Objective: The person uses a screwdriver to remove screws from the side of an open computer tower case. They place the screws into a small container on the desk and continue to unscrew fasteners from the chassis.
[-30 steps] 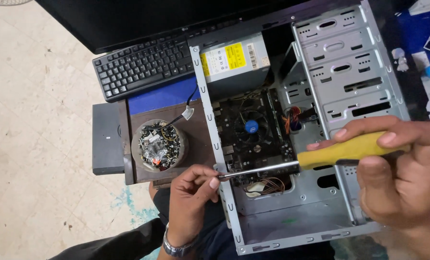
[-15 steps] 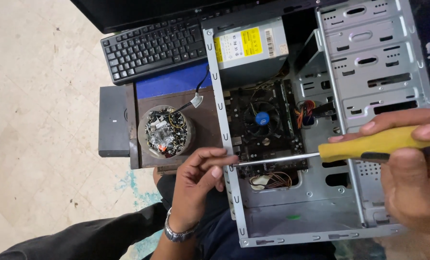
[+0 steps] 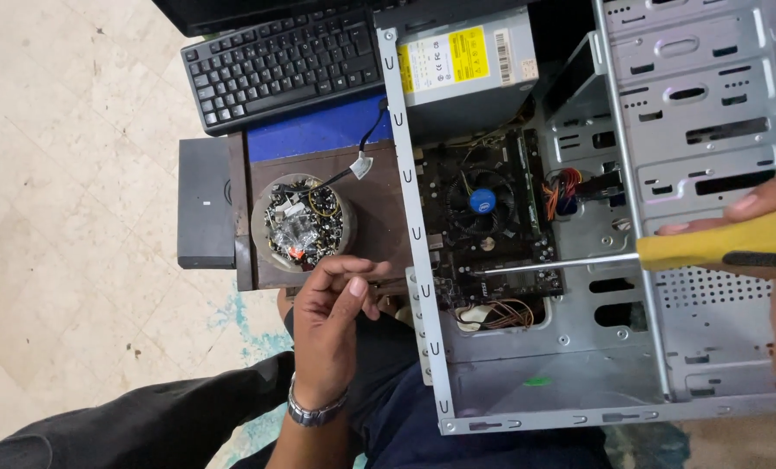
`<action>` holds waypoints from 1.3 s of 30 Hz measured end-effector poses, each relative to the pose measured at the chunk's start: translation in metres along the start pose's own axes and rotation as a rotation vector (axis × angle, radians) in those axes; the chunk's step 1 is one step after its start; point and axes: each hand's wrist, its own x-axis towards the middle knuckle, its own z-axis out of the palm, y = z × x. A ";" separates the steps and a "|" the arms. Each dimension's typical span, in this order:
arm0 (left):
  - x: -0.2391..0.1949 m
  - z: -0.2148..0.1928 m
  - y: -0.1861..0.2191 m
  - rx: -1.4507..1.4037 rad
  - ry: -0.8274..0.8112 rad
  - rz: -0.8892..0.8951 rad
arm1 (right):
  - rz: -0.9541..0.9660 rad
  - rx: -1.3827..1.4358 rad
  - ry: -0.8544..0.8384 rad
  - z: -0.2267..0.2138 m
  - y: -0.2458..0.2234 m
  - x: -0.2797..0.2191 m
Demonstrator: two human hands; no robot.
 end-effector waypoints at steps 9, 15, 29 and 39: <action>0.000 -0.001 -0.002 0.060 -0.006 0.025 | -0.112 -0.078 0.073 -0.004 -0.014 -0.041; 0.002 0.001 -0.004 0.031 -0.033 0.018 | -0.177 -0.377 0.001 0.013 -0.045 -0.045; -0.003 -0.010 -0.008 -0.016 0.015 -0.020 | -0.334 -0.807 -0.071 0.028 -0.039 -0.036; -0.003 -0.010 -0.009 -0.018 0.001 -0.022 | -0.364 -0.837 -0.110 0.030 -0.036 -0.034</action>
